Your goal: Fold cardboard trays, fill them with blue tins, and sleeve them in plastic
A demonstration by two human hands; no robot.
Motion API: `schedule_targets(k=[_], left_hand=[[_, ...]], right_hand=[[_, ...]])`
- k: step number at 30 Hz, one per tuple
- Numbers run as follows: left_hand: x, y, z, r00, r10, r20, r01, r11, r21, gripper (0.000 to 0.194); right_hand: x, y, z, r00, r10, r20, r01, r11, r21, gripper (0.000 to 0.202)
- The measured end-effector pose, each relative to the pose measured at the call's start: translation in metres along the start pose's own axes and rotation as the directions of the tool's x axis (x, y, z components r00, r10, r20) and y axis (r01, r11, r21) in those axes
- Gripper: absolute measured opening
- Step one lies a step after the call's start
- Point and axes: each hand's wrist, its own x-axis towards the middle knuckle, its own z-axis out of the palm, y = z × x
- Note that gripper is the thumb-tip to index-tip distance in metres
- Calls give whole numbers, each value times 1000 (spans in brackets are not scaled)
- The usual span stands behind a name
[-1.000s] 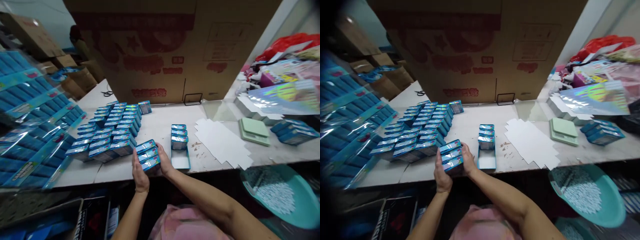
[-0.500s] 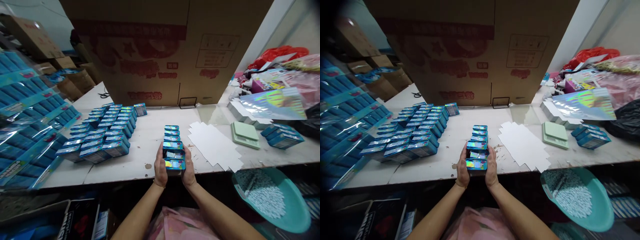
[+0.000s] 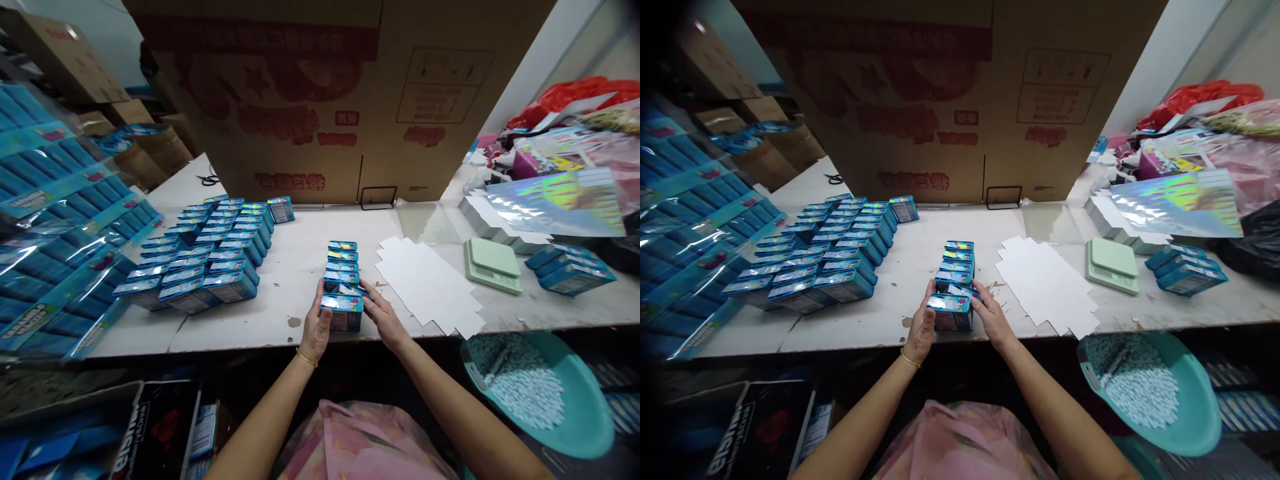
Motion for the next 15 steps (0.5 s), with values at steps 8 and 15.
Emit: schedule_targets(k=[8, 15], left_hand=[[-25, 5, -10, 968, 246, -55, -196, 873, 447, 35], [-23, 11, -10, 943, 333, 6, -293, 819, 493, 35]], right_hand=[[2, -23, -20, 932, -346, 109, 354, 799, -486, 26], [10, -24, -22, 872, -350, 343, 490, 611, -622, 30]])
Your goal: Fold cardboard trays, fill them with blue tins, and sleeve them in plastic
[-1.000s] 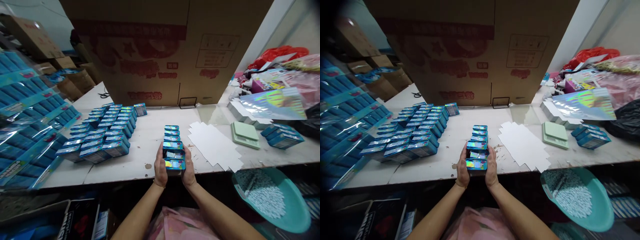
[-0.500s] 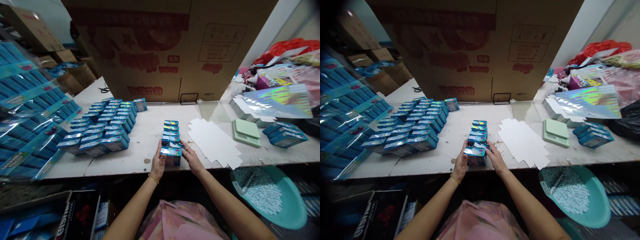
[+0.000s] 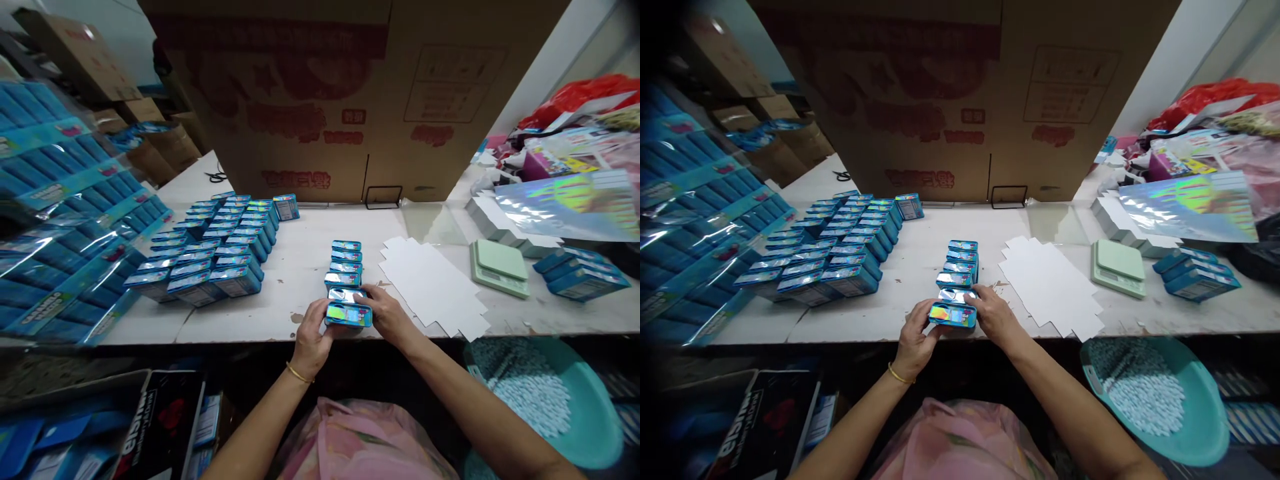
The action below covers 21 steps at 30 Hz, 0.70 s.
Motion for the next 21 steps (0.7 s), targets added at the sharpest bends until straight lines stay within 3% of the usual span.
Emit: schedule_targets(k=[3, 6, 9, 11, 13, 16, 21], left_hand=[[2, -4, 4, 999, -47, -7, 46, 996, -79, 35], [1, -8, 10, 999, -53, -7, 52, 994, -91, 35], [-1, -10, 13, 999, -48, 2, 48, 997, -66, 35], [-2, -12, 12, 999, -30, 30, 31, 999, -40, 38], [-5, -14, 10, 998, -29, 60, 29, 1000, 8, 46], [-10, -21, 7, 990, -129, 56, 126, 990, 65, 53], [-17, -30, 8, 985, -155, 72, 149, 985, 82, 26]], right_hand=[[7, -10, -21, 995, 101, -17, -100, 995, 24, 29], [14, -29, -37, 999, 41, 26, -42, 998, 52, 34], [14, -42, -33, 986, -72, 152, 75, 997, -14, 42], [10, -42, -24, 984, -83, 160, 90, 995, -40, 43], [3, -37, -15, 994, -75, 84, 75, 997, 3, 46], [-7, -28, -7, 997, -21, -73, 30, 993, 112, 52], [-25, -31, 10, 971, -38, -236, 72, 988, 138, 56]])
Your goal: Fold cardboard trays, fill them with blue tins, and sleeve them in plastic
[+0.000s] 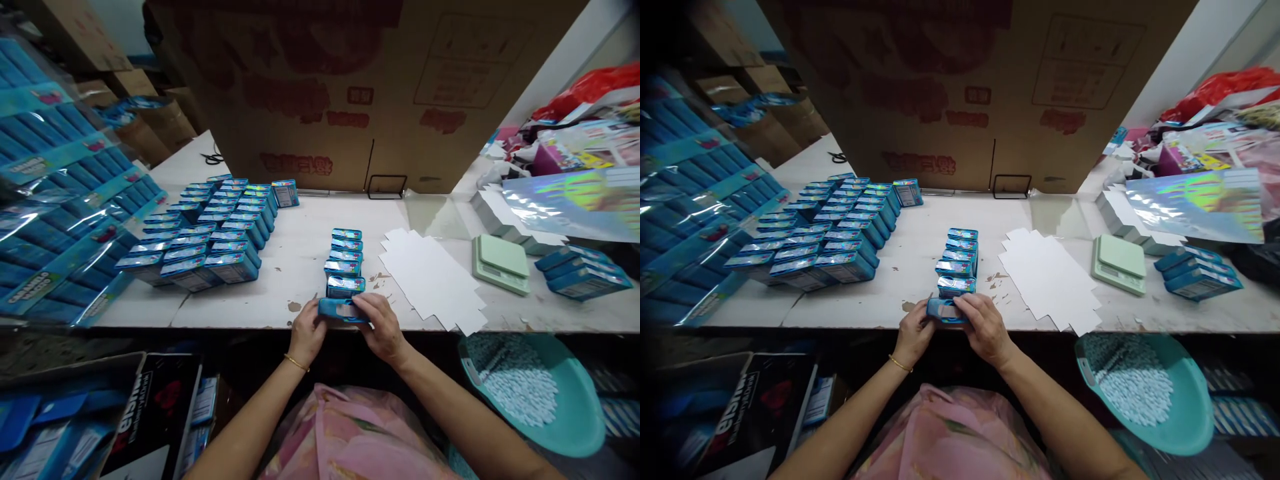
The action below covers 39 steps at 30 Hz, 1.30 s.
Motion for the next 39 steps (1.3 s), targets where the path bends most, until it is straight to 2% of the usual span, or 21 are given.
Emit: schedule_targets(k=[4, 8, 11, 14, 18, 22, 27, 29, 31, 35, 37, 39], left_hand=[[-6, -1, 1, 996, -86, -36, 87, 996, 22, 20], [-11, -2, 1, 993, -94, -73, 92, 995, -31, 18], [-10, 1, 0, 988, -101, -113, 97, 995, -34, 18], [-9, 4, 0, 989, -104, -109, 100, 994, -44, 22], [-7, 2, 2, 995, -32, -97, 30, 999, -28, 24], [-4, -1, 7, 991, 35, -130, -32, 999, 28, 21], [3, 2, 7, 989, 92, -116, -88, 995, 42, 22], [5, 1, 5, 990, 111, -89, -102, 990, 100, 20], [5, 0, 3, 992, 119, -45, -109, 979, 174, 19], [0, -1, 0, 991, 130, 36, -135, 956, 259, 21], [-4, -1, 0, 989, 137, 61, -148, 958, 247, 23], [-6, -3, -1, 994, 107, 33, -111, 981, 159, 26]], right_hand=[[-22, -2, 9, 996, -36, -77, 31, 998, -61, 54], [-34, 2, 9, 981, 39, -189, -54, 996, -77, 58], [-31, -2, 7, 993, 22, -115, -37, 990, -133, 63], [-19, -9, 8, 1000, 17, -10, -18, 980, -199, 64], [1, -8, 7, 990, 131, 58, -121, 981, -150, 58], [-1, 3, 8, 982, 186, -10, -187, 982, -41, 55], [-24, 3, 14, 964, 182, -195, -202, 975, -89, 56], [-22, 0, 13, 976, 160, -147, -178, 977, -118, 56], [-12, -3, 9, 989, 150, -10, -150, 975, -163, 55], [13, -8, 0, 958, 183, 219, -99, 933, -345, 48], [22, -11, -2, 944, 180, 275, -50, 905, -422, 46], [29, -14, -1, 941, 152, 302, 1, 891, -454, 46]])
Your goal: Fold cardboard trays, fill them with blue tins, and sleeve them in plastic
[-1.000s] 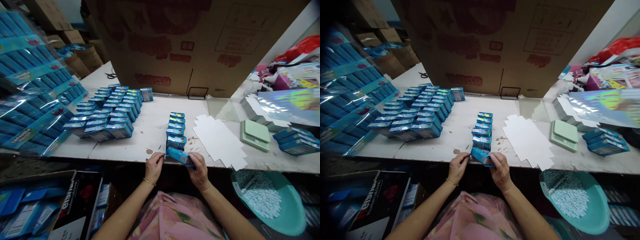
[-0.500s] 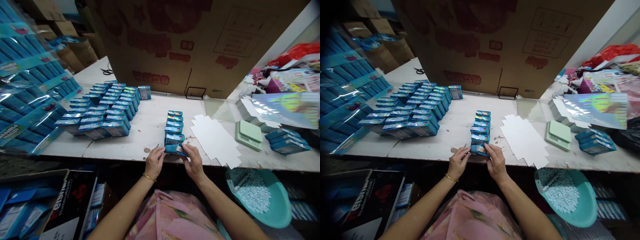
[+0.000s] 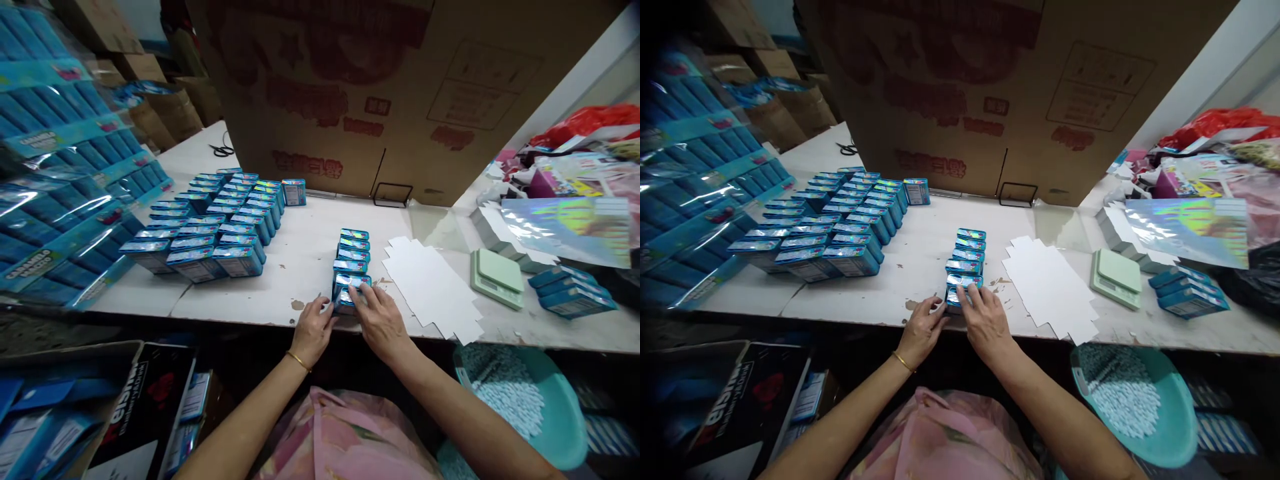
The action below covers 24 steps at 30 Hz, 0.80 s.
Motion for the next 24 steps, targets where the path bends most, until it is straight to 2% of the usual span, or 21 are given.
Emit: schedule_targets(k=[2, 4, 6, 8, 11, 13, 17, 19, 21, 24], left_hand=[[3, -4, -2, 991, -122, -58, 111, 979, -169, 31], [15, -6, -5, 959, -277, -61, 238, 904, -356, 37], [32, -5, -9, 933, -359, 14, 320, 814, -485, 43], [51, 0, -11, 928, -358, 103, 356, 771, -527, 48], [73, 10, -8, 924, -331, 192, 383, 775, -503, 57], [82, 11, -2, 911, -360, 202, 412, 769, -488, 63], [95, 3, 9, 888, -410, 210, 459, 754, -470, 70], [99, -1, 11, 888, -380, 260, 458, 788, -412, 72], [103, -3, 9, 887, -371, 274, 448, 836, -318, 76], [109, -2, 3, 902, -401, 161, 423, 895, -142, 79]], right_hand=[[6, -2, 1, 999, -44, 5, 44, 999, -1, 46], [13, -4, 6, 998, -65, 21, 64, 998, 29, 54], [18, -5, 13, 998, -53, 33, 51, 997, 56, 64], [23, -4, 17, 997, -52, 51, 48, 997, 66, 69], [30, 5, 13, 977, -168, 128, 153, 981, 120, 71], [36, 15, 8, 969, -203, 140, 182, 971, 153, 68], [50, 28, 8, 994, -38, 99, 21, 986, 168, 72], [52, 31, 14, 989, -40, 142, 4, 970, 244, 76], [49, 37, 19, 987, -40, 153, -16, 938, 347, 71], [37, 64, 19, 990, 143, 14, -133, 875, 466, 55]])
